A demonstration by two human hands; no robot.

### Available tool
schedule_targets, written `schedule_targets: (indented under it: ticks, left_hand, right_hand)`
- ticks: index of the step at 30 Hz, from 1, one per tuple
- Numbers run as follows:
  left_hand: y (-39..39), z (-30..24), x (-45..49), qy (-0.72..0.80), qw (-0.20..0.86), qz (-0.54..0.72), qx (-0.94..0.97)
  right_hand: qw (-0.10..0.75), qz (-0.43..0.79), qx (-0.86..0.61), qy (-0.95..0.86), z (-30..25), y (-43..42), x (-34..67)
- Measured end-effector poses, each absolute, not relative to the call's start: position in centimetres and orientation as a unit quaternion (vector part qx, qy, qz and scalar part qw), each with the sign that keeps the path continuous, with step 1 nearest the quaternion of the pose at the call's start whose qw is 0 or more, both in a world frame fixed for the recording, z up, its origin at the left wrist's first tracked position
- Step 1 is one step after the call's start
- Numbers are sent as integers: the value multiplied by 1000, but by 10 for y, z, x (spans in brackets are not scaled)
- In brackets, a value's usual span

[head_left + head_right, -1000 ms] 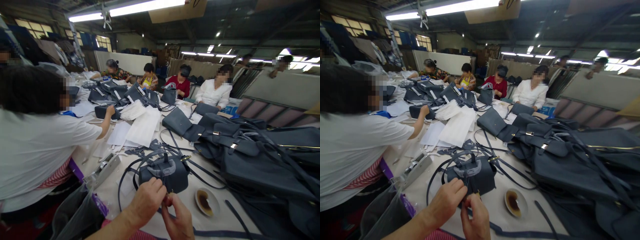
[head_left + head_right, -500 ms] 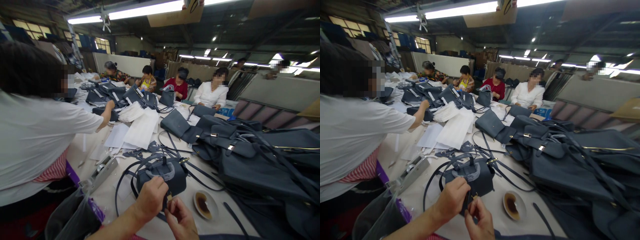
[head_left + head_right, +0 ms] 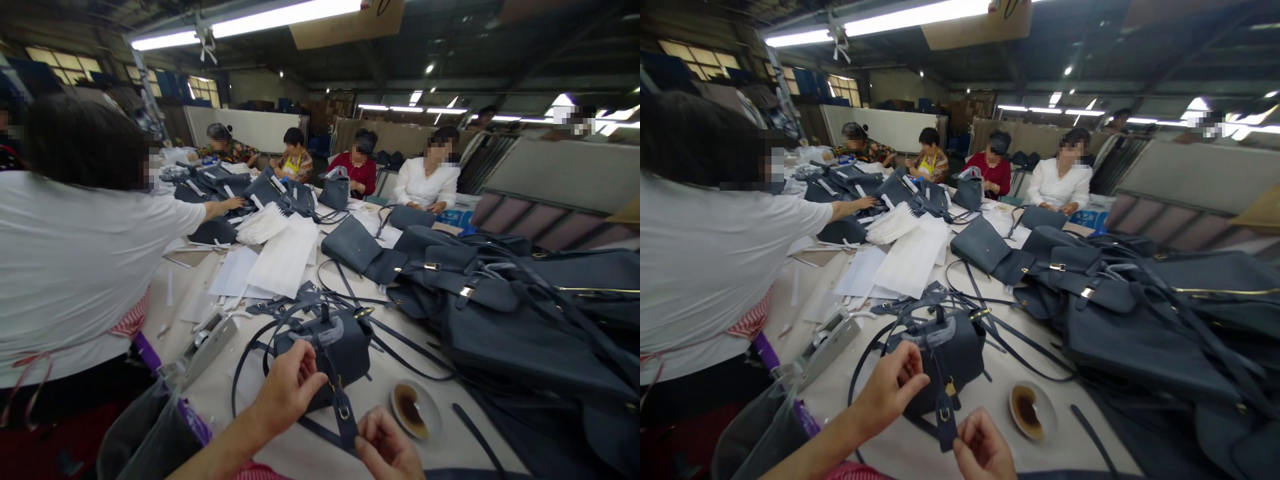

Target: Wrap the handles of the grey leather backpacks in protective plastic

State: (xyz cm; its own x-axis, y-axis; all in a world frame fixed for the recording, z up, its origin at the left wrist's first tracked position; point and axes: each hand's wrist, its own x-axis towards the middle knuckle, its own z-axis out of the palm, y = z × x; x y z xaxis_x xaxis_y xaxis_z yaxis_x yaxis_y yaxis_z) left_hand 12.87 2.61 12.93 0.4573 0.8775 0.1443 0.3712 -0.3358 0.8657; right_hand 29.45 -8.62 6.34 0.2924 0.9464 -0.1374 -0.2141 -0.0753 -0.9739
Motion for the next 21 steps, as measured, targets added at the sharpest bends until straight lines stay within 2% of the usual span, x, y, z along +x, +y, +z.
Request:
schedule_targets:
  ticks: [3,6,10,16,21]
  left_hand:
    - [24,121,138,422,552,292,657]
    - [32,108,151,388,654,312,569]
    - [36,98,158,372,712,328,497]
    - [28,107,148,321,833,342,293]
    - [28,140,147,310,815,357,335]
  right_hand:
    - [591,539,-528,-286,60,-86,301]
    - [574,553,-545,-261,48,-83,296]
    - [562,546,-559,-270,37,-76,285]
    - [541,603,-517,-277,42,-76,276]
    - [549,628,-476,-278,61,-84,270]
